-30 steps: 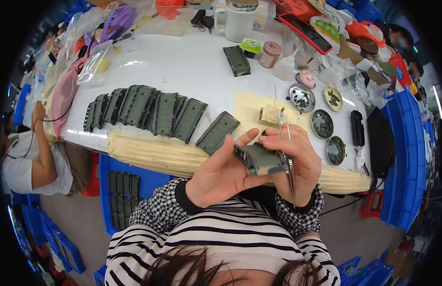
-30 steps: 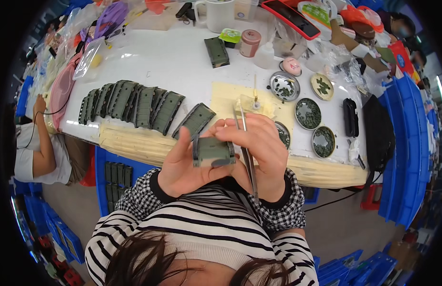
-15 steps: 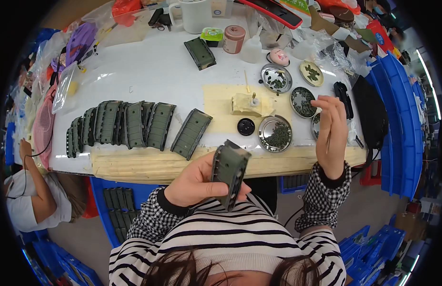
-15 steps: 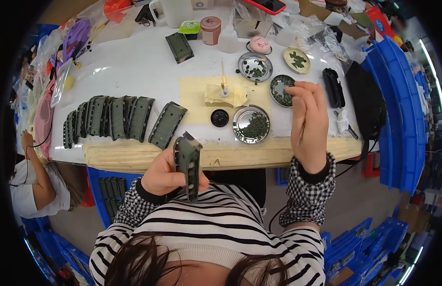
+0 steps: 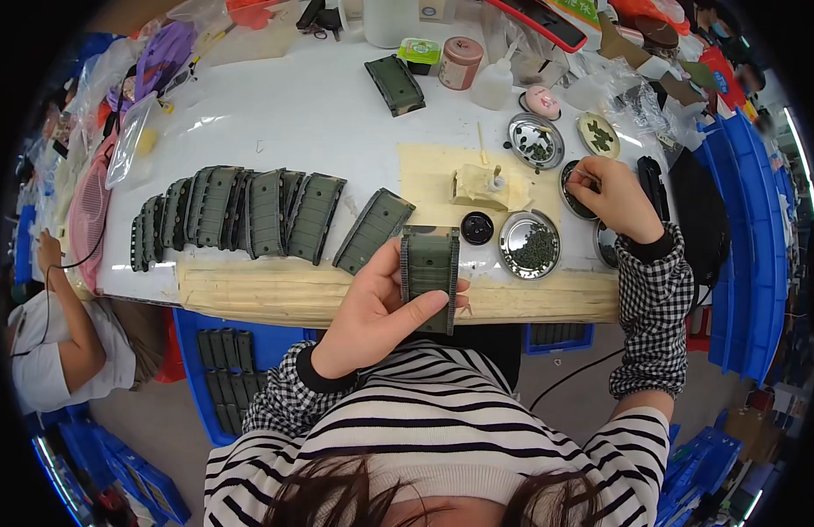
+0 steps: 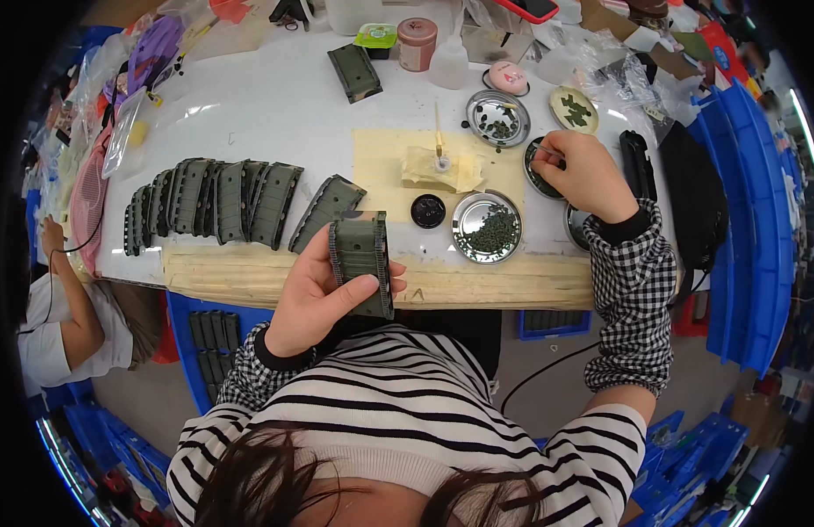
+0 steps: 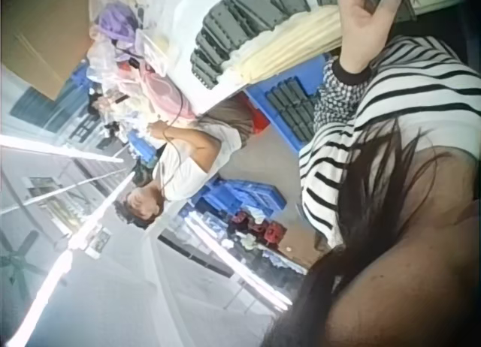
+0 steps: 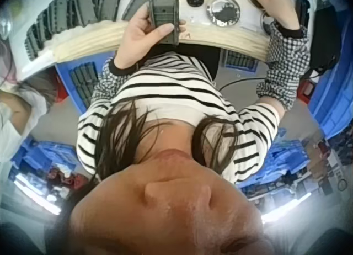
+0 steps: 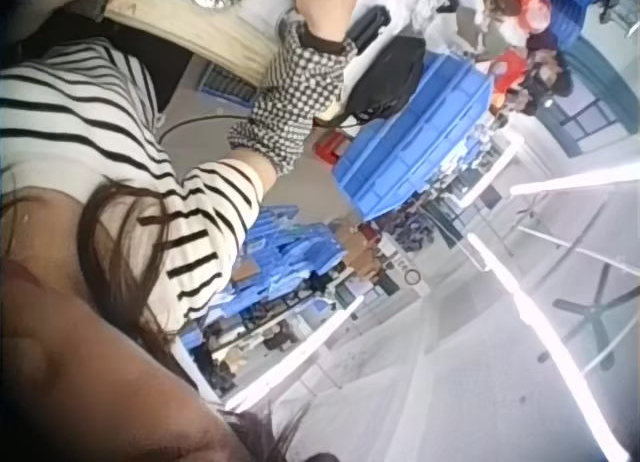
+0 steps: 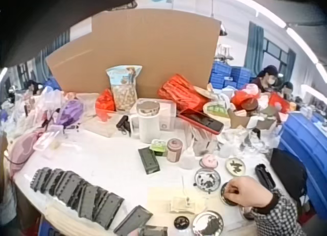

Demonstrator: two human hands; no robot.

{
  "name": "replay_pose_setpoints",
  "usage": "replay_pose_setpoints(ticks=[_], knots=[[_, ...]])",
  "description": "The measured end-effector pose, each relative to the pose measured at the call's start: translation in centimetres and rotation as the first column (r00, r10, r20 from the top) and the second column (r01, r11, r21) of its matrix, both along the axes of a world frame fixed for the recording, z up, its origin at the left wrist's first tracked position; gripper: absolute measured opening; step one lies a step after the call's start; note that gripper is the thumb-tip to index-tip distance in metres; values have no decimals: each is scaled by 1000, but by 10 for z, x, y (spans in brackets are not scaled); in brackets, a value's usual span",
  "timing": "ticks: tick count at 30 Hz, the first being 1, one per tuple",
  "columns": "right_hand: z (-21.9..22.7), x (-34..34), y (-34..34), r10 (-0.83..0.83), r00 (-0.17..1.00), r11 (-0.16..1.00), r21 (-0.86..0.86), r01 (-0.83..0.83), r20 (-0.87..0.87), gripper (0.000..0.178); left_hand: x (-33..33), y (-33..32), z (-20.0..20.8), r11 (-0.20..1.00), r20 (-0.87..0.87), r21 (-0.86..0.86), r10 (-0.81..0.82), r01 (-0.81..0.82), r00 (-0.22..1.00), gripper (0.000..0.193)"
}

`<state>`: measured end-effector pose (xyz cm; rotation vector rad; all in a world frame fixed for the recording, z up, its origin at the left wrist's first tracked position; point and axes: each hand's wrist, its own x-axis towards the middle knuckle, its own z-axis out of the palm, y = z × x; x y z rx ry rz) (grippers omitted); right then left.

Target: Assembling and detailing small green plastic toy components using tweezers and a brush on a factory workbench.

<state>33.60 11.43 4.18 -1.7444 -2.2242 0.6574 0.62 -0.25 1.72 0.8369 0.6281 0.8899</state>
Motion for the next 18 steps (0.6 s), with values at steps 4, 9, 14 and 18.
replay_pose_setpoints(ticks=[4,9,14,18], knots=[[5,-4,2,24,999,1000,4,-24,28,16,1,-1,-2,997,-42,58,48,-45,998,43],[10,1,-4,2,1000,976,216,-6,16,11,-2,-3,-9,984,-101,167,82,-64,992,50],[32,-33,-47,-77,947,923,338,186,-313,15,-4,-2,-7,980,-125,196,49,-24,991,49],[35,-82,-85,57,924,941,329,77,-379,19,-1,-4,-8,983,-104,182,52,-33,993,49]])
